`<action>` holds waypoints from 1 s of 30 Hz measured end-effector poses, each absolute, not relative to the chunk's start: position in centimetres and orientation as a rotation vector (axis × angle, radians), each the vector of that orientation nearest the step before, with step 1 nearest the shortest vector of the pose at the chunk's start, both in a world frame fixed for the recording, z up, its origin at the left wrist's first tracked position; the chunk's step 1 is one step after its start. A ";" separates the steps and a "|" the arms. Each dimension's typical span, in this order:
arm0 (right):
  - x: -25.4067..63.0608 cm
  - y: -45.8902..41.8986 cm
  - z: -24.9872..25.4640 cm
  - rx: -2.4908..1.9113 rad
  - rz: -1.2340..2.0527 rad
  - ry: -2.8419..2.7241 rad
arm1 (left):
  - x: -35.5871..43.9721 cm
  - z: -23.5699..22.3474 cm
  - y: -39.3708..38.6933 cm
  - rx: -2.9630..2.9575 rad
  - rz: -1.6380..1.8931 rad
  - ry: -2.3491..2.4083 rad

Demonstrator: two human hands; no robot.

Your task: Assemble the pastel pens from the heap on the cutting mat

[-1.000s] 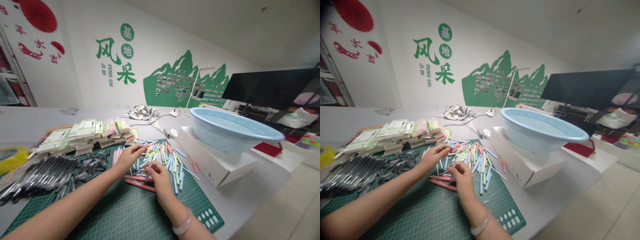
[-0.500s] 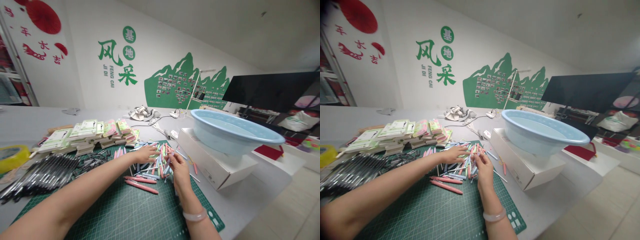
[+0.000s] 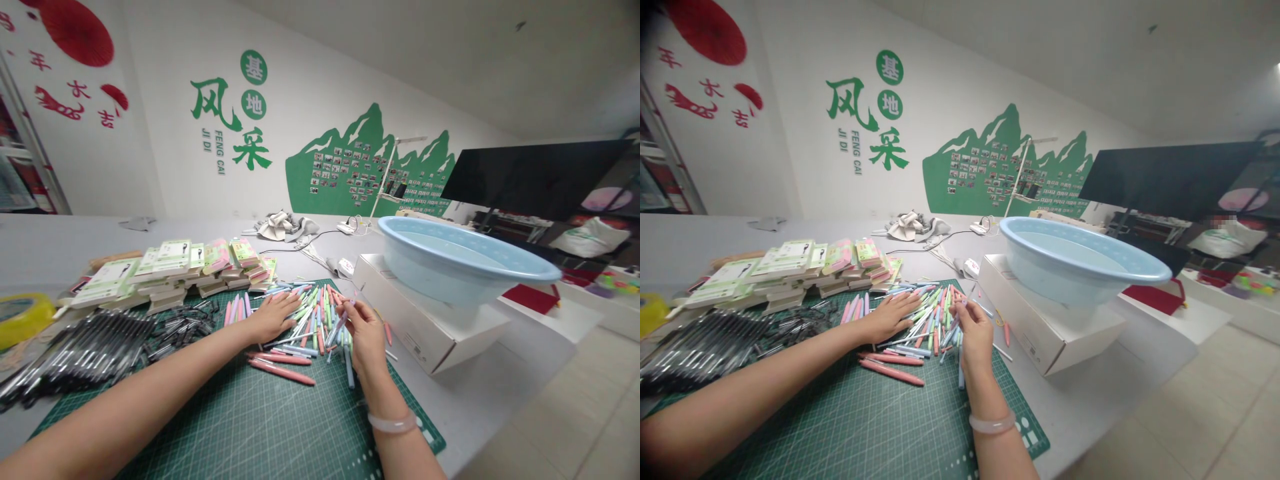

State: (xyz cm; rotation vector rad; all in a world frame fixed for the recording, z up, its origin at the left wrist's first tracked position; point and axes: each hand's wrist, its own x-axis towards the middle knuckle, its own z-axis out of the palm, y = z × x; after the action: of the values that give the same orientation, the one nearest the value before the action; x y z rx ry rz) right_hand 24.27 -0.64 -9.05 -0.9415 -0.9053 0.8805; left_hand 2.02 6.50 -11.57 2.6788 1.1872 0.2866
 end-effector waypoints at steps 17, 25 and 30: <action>24.6 -0.5 -9.0 -0.912 0.883 -0.859 | 0.9 -11.0 7.8 2.404 0.541 1.172; 24.4 -0.7 -8.9 -0.904 0.901 -0.872 | 6.6 -13.2 3.6 2.667 0.438 1.346; 24.5 -0.5 -9.2 -0.921 0.875 -0.904 | 8.3 -13.7 2.9 2.712 0.531 1.413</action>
State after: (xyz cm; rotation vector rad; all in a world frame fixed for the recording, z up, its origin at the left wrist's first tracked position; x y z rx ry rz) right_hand 24.51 -0.53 -9.22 -0.9205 -0.9040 0.8745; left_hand 8.26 2.89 -13.73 2.7123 1.4133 0.5310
